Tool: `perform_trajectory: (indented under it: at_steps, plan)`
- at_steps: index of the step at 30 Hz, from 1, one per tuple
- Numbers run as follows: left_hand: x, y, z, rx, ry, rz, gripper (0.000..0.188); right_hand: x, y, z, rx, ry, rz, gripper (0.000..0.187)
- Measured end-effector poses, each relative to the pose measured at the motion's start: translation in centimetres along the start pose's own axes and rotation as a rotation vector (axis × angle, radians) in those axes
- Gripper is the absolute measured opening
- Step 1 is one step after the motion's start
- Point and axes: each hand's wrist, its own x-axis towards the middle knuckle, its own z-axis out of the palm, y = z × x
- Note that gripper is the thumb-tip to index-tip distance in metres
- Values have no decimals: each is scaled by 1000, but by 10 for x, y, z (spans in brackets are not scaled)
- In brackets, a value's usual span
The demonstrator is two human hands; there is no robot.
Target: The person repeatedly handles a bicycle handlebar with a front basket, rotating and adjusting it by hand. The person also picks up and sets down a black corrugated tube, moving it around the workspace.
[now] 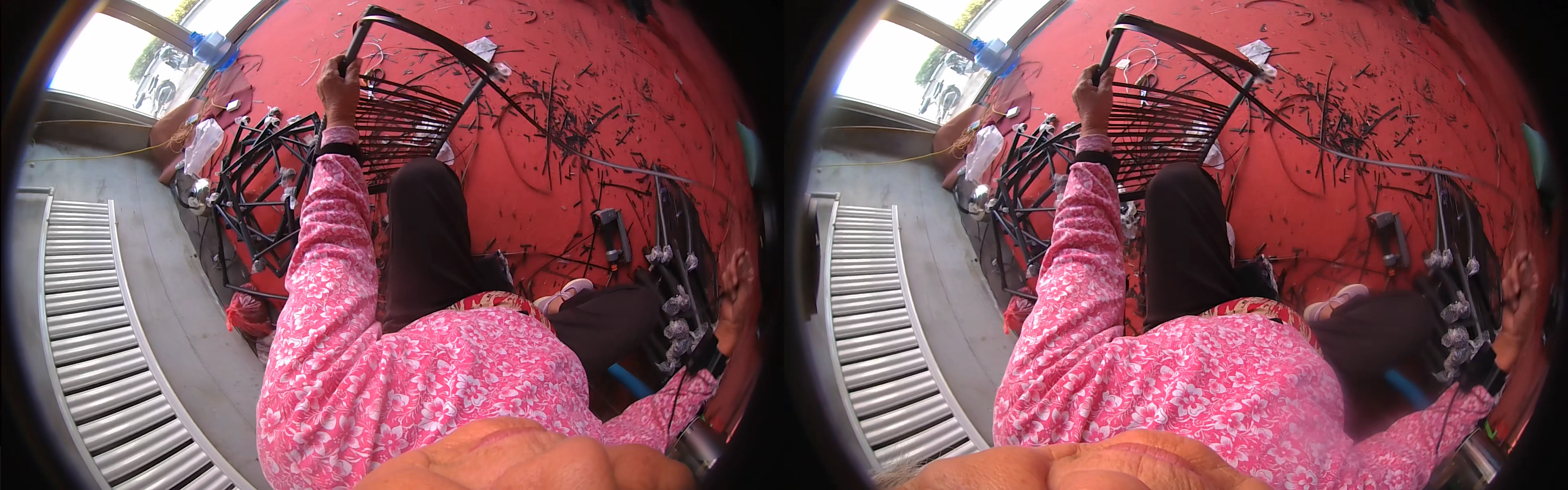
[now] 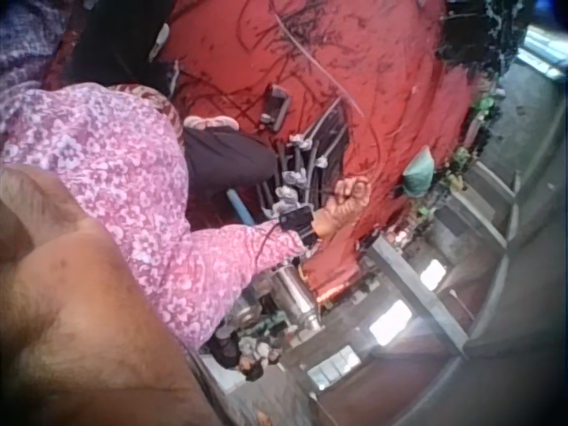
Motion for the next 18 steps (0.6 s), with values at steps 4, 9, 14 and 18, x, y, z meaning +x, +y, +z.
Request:
perform_trajectory:
  at_steps: [4, 9, 14, 18]
  plan:
    - [-21, 39, -1, -42, -121, 194, 35, 172, -73, -39, -436, 427, -289, 65]
    - [-48, 77, -4, -167, -266, 280, 34, 304, -70, -45, -1809, 1071, -52, 88]
    - [-55, 97, -8, -255, -392, 309, 33, 274, 44, 118, -1145, 400, -470, 70]
    - [-59, 110, -12, -325, -493, 300, 32, 223, 89, 274, -640, -265, -122, 33]
